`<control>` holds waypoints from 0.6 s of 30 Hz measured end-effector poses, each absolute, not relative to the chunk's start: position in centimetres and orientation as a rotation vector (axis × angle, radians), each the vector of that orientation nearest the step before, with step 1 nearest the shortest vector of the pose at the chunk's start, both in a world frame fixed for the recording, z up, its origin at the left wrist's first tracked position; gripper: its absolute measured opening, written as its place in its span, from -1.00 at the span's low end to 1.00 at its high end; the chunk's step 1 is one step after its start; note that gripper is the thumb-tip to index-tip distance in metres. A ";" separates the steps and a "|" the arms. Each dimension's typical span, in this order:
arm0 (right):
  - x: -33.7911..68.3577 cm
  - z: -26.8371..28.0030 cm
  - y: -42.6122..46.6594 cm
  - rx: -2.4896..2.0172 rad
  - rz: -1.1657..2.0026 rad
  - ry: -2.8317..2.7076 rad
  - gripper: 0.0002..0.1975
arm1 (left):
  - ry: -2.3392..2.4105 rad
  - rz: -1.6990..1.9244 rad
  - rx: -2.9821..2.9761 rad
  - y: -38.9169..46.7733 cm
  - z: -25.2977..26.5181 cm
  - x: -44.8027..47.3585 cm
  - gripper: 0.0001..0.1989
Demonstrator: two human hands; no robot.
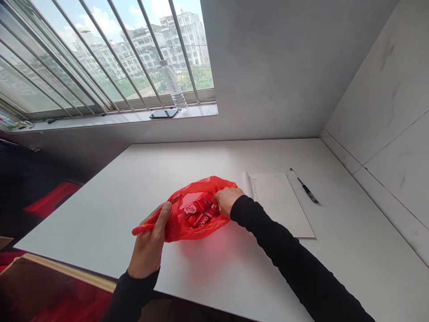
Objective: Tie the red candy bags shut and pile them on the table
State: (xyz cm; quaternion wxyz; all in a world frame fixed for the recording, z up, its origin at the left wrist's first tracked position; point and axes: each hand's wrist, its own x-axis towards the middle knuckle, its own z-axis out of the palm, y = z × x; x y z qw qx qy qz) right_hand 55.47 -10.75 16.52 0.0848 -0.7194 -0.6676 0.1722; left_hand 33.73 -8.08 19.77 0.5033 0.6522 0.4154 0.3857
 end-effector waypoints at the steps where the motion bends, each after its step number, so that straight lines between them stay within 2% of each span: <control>1: 55.6 16.5 -10.7 -2.148 0.527 -2.001 -0.68 | 1.003 0.926 1.580 -8.2 19.9 33.8 -0.63; 8: 56.6 17.2 -11.5 -2.217 0.479 -1.964 -0.74 | 1.039 0.923 1.631 -9.3 21.2 34.6 -0.58; 11: 57.4 18.4 -12.5 -2.224 0.406 -1.900 -0.73 | 1.035 0.893 1.716 -9.1 21.1 34.2 -0.62; 16: 58.3 19.3 -13.2 -2.194 0.169 -1.709 -0.46 | 1.069 0.922 1.847 -8.9 21.1 33.2 -0.70; 18: 58.6 18.8 -12.8 -2.185 0.009 -1.623 -0.30 | 1.072 0.967 1.805 -9.1 21.4 33.2 -0.63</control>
